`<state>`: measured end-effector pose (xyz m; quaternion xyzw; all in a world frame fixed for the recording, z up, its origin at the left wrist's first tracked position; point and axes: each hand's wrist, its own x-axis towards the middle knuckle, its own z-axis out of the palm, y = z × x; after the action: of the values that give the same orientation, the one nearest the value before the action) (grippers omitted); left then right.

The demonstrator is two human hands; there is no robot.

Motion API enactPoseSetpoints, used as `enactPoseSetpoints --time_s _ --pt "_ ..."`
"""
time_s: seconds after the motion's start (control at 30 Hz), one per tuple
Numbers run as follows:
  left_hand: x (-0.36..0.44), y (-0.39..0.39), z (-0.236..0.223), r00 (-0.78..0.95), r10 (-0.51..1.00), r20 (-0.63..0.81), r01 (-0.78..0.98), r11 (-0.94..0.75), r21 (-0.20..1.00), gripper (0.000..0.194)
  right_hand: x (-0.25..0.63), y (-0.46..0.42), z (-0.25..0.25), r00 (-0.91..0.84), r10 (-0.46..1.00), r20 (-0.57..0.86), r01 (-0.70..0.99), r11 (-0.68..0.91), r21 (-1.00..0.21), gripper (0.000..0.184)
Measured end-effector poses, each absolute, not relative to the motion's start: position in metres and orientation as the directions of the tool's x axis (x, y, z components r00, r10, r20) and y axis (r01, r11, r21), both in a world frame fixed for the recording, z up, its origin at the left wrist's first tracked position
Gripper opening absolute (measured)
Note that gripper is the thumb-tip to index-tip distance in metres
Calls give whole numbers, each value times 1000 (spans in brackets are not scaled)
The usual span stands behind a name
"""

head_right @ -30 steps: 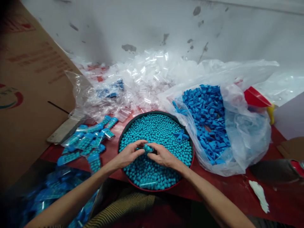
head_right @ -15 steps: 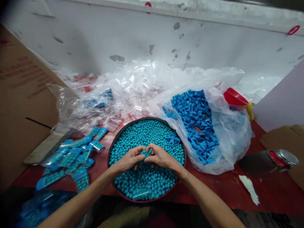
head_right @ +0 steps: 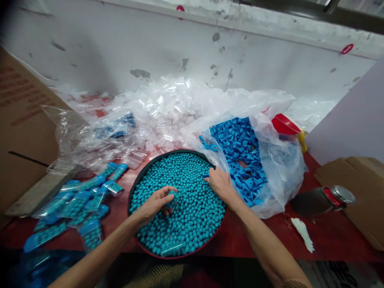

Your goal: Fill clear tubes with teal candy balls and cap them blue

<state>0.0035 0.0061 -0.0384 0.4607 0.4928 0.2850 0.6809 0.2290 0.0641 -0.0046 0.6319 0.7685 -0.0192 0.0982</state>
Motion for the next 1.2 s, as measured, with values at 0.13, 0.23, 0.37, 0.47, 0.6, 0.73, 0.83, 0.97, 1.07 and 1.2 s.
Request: enactPoseSetpoints --time_s 0.13,0.23,0.37,0.47,0.6,0.73,0.83,0.97,1.07,1.2 --pt "3 4 -39 330 858 -393 38 404 914 32 214 59 -22 -341 920 -193 938 346 -9 16" --pt "3 3 -38 323 864 -387 30 399 916 32 212 60 -28 -371 915 -156 901 315 -298 11" --pt "4 3 -38 343 861 -377 13 397 918 32 211 65 -31 -291 909 -298 646 -44 -762 20" --pt "3 2 -38 327 864 -382 3 403 915 32 210 62 -33 -332 856 -396 546 -168 -821 32" --pt "-4 1 -35 294 879 -375 -10 395 919 32 211 55 -22 -347 923 -165 766 178 -617 27" --pt "-10 -2 -32 280 888 -365 -22 386 922 33 206 52 -6 -497 868 -15 844 479 -239 23" --pt "-12 -4 -33 263 891 -370 -16 388 922 33 198 54 -7 -611 783 -116 792 605 -85 18" --pt "-8 -6 -33 277 891 -359 4 372 928 32 193 57 -16 -575 809 -122 818 569 -83 12" --pt "-3 -5 -33 296 899 -322 12 334 943 30 189 51 -12 -537 843 -19 792 497 -354 20" --pt "2 -4 -35 255 935 -248 -10 259 966 28 175 33 -1 -573 818 49 593 455 -664 26"
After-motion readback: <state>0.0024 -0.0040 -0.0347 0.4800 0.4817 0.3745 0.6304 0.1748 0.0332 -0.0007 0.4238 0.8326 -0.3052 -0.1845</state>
